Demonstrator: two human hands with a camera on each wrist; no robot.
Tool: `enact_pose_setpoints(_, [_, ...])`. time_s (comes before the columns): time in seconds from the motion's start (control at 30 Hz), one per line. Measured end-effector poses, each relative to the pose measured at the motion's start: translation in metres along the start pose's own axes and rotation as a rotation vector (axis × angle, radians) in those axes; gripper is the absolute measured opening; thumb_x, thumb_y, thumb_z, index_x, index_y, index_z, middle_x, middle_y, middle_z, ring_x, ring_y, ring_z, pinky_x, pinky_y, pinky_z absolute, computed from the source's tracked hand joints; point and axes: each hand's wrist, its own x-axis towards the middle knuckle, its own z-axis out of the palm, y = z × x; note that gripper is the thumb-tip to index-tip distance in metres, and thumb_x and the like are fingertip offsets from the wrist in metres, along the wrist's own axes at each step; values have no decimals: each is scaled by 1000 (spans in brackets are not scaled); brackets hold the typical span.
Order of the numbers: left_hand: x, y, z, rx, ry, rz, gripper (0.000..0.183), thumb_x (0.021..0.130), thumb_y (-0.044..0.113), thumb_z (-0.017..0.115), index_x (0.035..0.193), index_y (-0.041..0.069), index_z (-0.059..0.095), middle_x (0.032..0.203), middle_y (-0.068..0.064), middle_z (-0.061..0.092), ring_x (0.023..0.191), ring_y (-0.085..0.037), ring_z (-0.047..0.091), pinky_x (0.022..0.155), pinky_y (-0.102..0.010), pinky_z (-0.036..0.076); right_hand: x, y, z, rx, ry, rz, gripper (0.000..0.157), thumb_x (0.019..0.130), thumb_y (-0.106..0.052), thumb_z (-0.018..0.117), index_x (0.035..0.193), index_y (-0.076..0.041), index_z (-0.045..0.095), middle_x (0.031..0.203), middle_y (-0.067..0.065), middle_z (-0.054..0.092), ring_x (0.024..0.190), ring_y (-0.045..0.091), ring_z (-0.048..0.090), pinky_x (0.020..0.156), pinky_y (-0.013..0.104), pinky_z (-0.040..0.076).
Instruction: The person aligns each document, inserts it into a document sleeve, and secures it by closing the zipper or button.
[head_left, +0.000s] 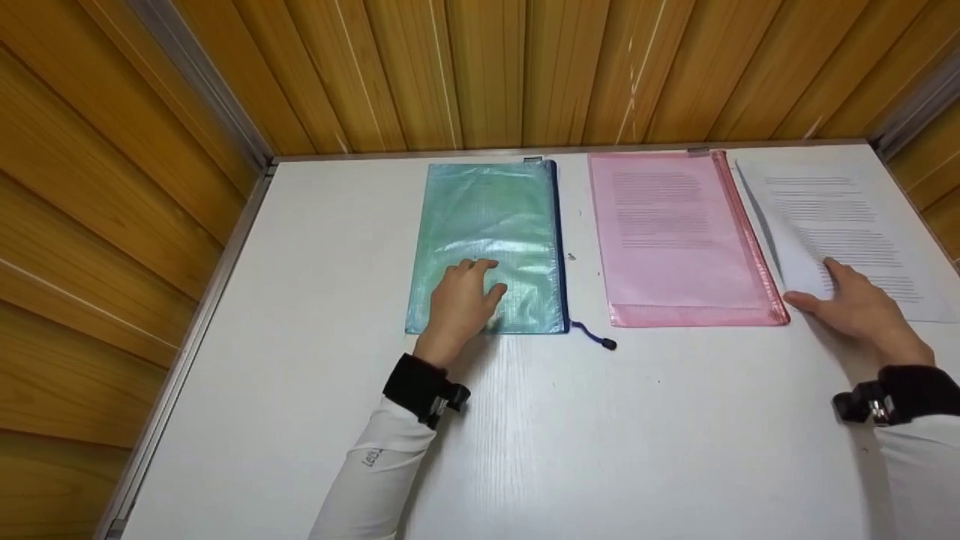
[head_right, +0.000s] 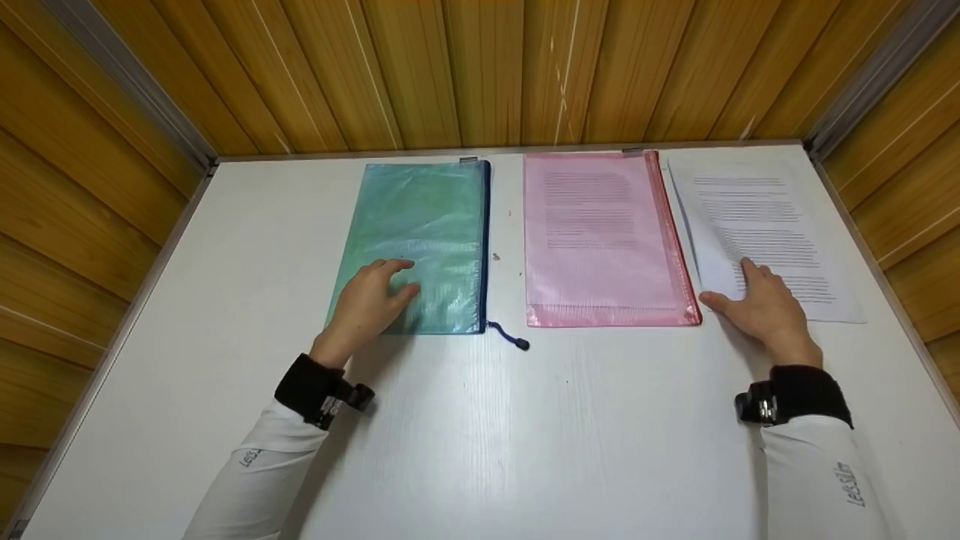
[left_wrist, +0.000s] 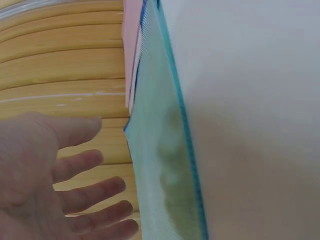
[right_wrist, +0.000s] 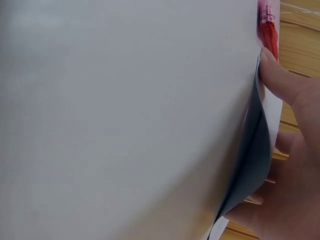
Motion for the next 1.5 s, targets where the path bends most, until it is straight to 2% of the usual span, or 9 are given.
enact_pose_setpoints(0.13, [1,8,-1,-63,47,37,35,96,26,64,127,11,66,122,-14,69,112,-33,65,81,-43,58,0,-3,0,0,50,27,103,97,-62,47,152,11,0,144,50,18,122,68,29,99,76,29])
enact_pose_setpoints(0.23, [1,13,1,-108,56,56,32,97,25,63,126,11,67,122,-13,70,111,-31,66,85,-43,57,-1,-4,0,-13,125,54,90,99,-53,48,151,11,14,138,50,31,113,65,40,90,71,36])
enact_pose_setpoints(0.4, [-2,21,6,-153,39,92,29,98,24,62,124,12,68,121,-9,71,113,-27,67,90,-41,55,-2,-6,-3,-11,240,120,60,101,-30,51,141,12,39,126,44,48,97,54,49,74,57,39])
enact_pose_setpoints(0.6, [-1,30,13,-234,-7,155,29,99,23,60,123,9,69,120,-7,72,111,-26,67,92,-38,54,-12,-12,-5,64,358,94,50,99,-19,50,138,12,46,125,44,52,94,52,51,65,41,36])
enact_pose_setpoints(0.7, [1,30,18,-292,-32,163,28,100,22,58,123,8,68,121,-5,72,108,-23,68,92,-35,55,-18,-22,-5,126,434,80,48,100,-18,50,139,10,47,128,44,50,101,55,52,71,49,41])
enact_pose_setpoints(0.87, [4,30,26,-379,-64,153,28,100,19,58,123,7,68,120,-7,73,105,-18,69,90,-30,56,-26,-46,-8,219,511,132,48,101,-17,46,143,7,44,135,40,49,117,58,52,94,68,44])
enact_pose_setpoints(1.03, [8,36,30,-421,-85,169,28,100,19,58,123,6,67,117,-8,73,104,-20,71,89,-26,57,-36,-70,-10,300,597,174,47,102,-18,46,146,0,45,141,32,50,127,54,51,104,66,41])
enact_pose_setpoints(1.3, [14,38,31,-583,-258,79,38,101,29,56,133,9,62,121,-8,70,105,-24,70,85,-26,55,-54,-100,8,359,792,-21,37,98,-13,56,133,-1,60,126,29,63,112,51,62,90,54,50])
enact_pose_setpoints(1.5, [15,37,37,-614,-244,39,41,102,32,54,135,9,59,127,-9,68,110,-25,69,92,-29,55,-61,-126,25,346,809,-164,33,96,-7,59,128,3,63,120,31,65,104,48,65,82,37,55])
